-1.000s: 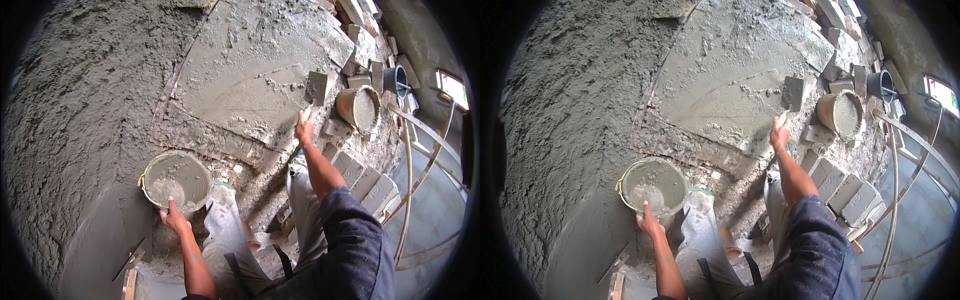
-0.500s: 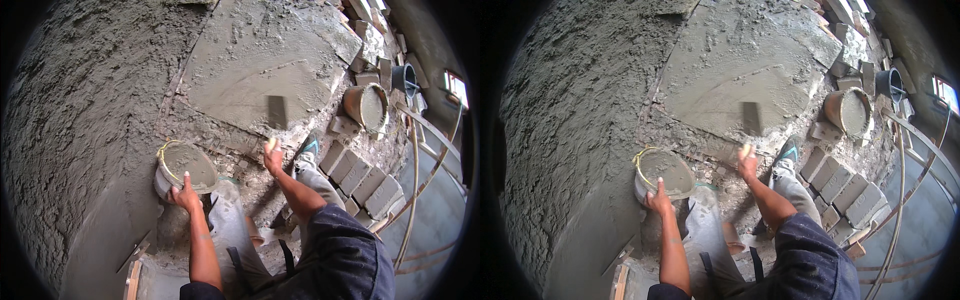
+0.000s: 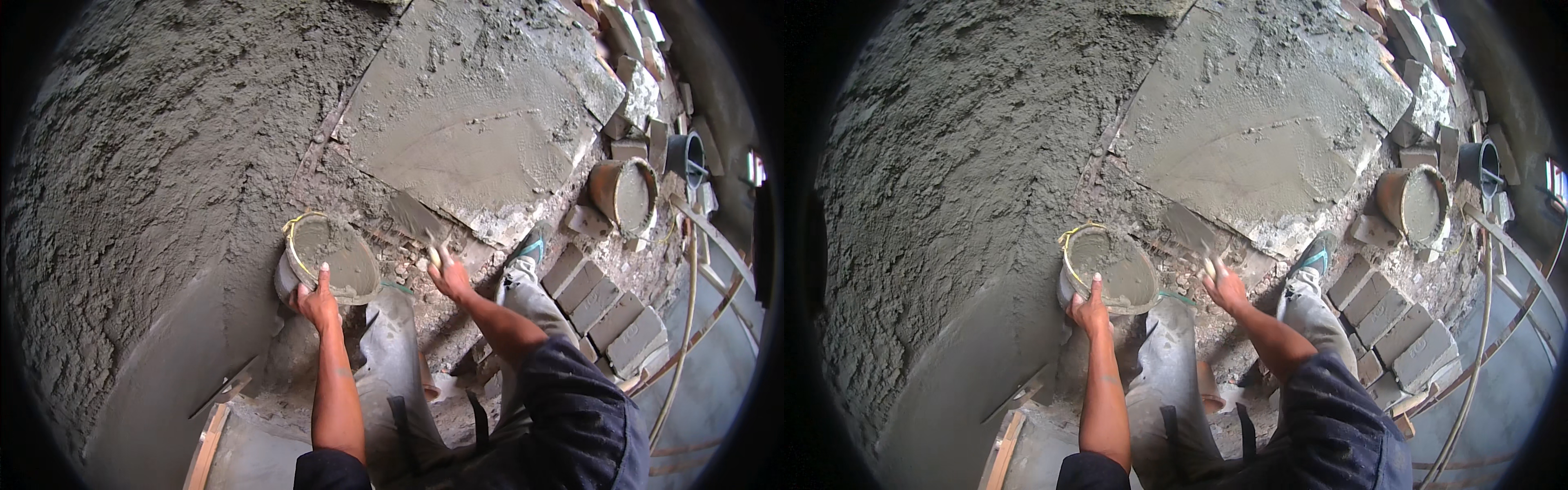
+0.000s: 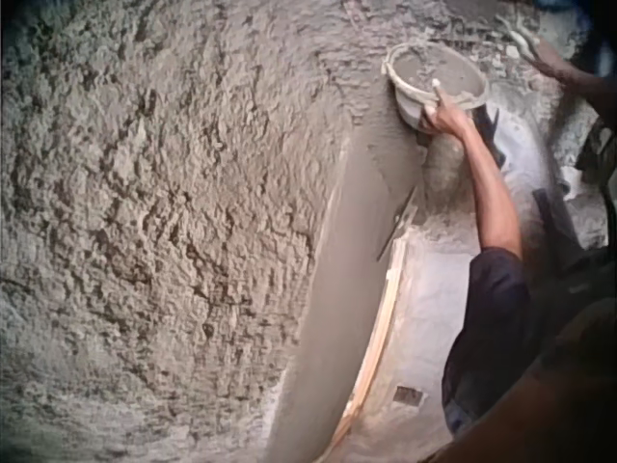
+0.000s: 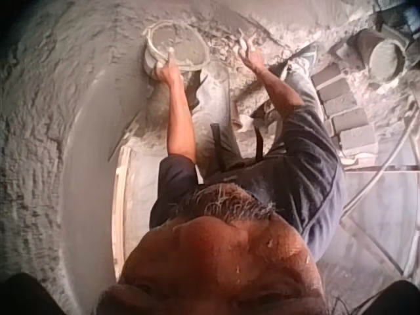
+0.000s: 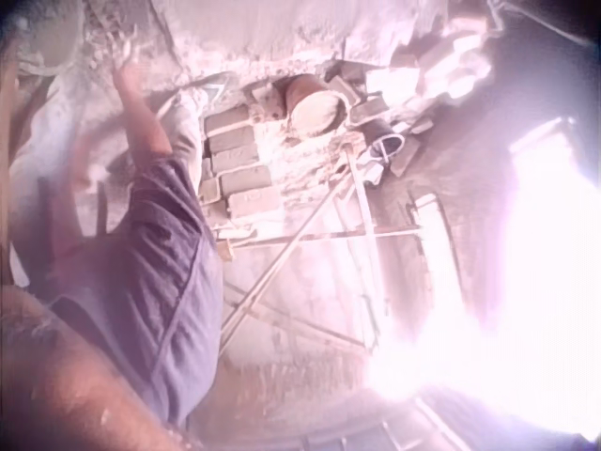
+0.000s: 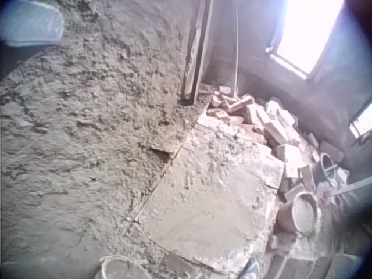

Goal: The person scoops wet cement from a bucket with a trowel and applies it to a vertical wall, smoothing the surface repeatedly. The person moves along the wall, refilling the trowel as needed and spreading the cement in upward and side-to-side strokes.

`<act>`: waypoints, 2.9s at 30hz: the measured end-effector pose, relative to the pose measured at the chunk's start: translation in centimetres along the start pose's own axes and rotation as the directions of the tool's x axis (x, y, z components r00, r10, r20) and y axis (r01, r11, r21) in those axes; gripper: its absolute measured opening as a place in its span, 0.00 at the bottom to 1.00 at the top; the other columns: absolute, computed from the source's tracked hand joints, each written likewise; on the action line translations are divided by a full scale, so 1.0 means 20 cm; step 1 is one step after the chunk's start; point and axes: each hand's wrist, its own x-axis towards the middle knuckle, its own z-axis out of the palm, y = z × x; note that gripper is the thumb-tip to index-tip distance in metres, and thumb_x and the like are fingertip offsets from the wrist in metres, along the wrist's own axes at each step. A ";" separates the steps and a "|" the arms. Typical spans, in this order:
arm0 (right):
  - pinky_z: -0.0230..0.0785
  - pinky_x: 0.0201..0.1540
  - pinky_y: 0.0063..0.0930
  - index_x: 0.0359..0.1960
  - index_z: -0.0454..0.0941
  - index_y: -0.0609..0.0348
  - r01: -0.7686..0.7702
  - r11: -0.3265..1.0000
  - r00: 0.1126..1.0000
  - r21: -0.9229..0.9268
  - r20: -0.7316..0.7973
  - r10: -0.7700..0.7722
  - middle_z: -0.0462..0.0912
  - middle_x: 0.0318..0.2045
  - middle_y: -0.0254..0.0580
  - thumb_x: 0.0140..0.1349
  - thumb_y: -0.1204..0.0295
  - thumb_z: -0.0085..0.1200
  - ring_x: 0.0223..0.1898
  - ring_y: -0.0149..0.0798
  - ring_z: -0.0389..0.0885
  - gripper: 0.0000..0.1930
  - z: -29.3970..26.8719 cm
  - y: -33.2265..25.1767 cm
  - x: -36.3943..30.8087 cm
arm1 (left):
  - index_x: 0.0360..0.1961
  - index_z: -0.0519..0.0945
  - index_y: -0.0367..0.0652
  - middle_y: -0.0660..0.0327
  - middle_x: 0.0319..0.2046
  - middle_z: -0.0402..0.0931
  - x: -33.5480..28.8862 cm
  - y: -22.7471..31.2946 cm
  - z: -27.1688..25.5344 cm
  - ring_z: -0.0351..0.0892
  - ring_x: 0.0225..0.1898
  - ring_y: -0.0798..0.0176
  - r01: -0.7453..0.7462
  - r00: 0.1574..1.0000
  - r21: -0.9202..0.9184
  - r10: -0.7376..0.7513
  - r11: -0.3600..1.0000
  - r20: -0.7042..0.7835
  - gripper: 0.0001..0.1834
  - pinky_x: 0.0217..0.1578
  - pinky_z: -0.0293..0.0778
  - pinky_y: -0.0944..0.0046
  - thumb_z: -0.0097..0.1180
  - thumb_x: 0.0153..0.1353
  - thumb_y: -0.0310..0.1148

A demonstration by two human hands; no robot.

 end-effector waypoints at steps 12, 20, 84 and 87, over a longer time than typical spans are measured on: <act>0.70 0.42 0.48 0.56 0.64 0.56 0.191 0.979 0.960 0.069 0.198 -0.201 0.78 0.34 0.65 0.59 0.56 0.45 0.37 0.61 0.78 0.26 0.04 -0.30 0.51 | 0.38 0.77 0.34 0.36 0.55 0.54 -0.02 -0.02 0.00 0.46 0.61 0.43 -0.053 0.998 0.004 0.053 0.999 -0.015 0.33 0.54 0.56 0.43 0.66 0.44 0.55; 0.71 0.37 0.49 0.47 0.67 0.60 0.479 0.877 0.877 0.033 0.016 -0.480 0.78 0.31 0.63 0.58 0.57 0.48 0.34 0.61 0.78 0.22 -0.09 -0.92 0.62 | 0.38 0.76 0.34 0.43 0.51 0.65 0.00 -0.07 -0.06 0.63 0.53 0.50 0.088 0.995 -0.188 -0.095 0.978 -0.031 0.28 0.46 0.66 0.49 0.67 0.47 0.50; 0.68 0.20 0.21 0.42 0.62 0.56 0.918 -0.184 0.313 0.352 -0.926 -0.211 0.71 0.22 0.35 0.58 0.66 0.53 0.18 0.28 0.71 0.16 -2.75 -1.77 -2.50 | 0.37 0.77 0.29 0.51 0.38 0.77 -0.99 0.17 -2.18 0.77 0.35 0.53 -0.067 0.969 -0.971 -0.216 0.228 -0.117 0.18 0.36 0.76 0.53 0.59 0.48 0.33; 0.70 0.22 0.25 0.47 0.61 0.59 0.998 -0.051 0.049 0.040 -0.981 0.186 0.73 0.23 0.37 0.57 0.67 0.54 0.19 0.31 0.74 0.20 -2.84 -1.95 -2.36 | 0.34 0.77 0.29 0.51 0.37 0.77 -1.07 0.07 -2.30 0.78 0.34 0.54 -0.167 0.954 -0.948 -0.198 0.272 -0.225 0.15 0.35 0.76 0.55 0.58 0.48 0.31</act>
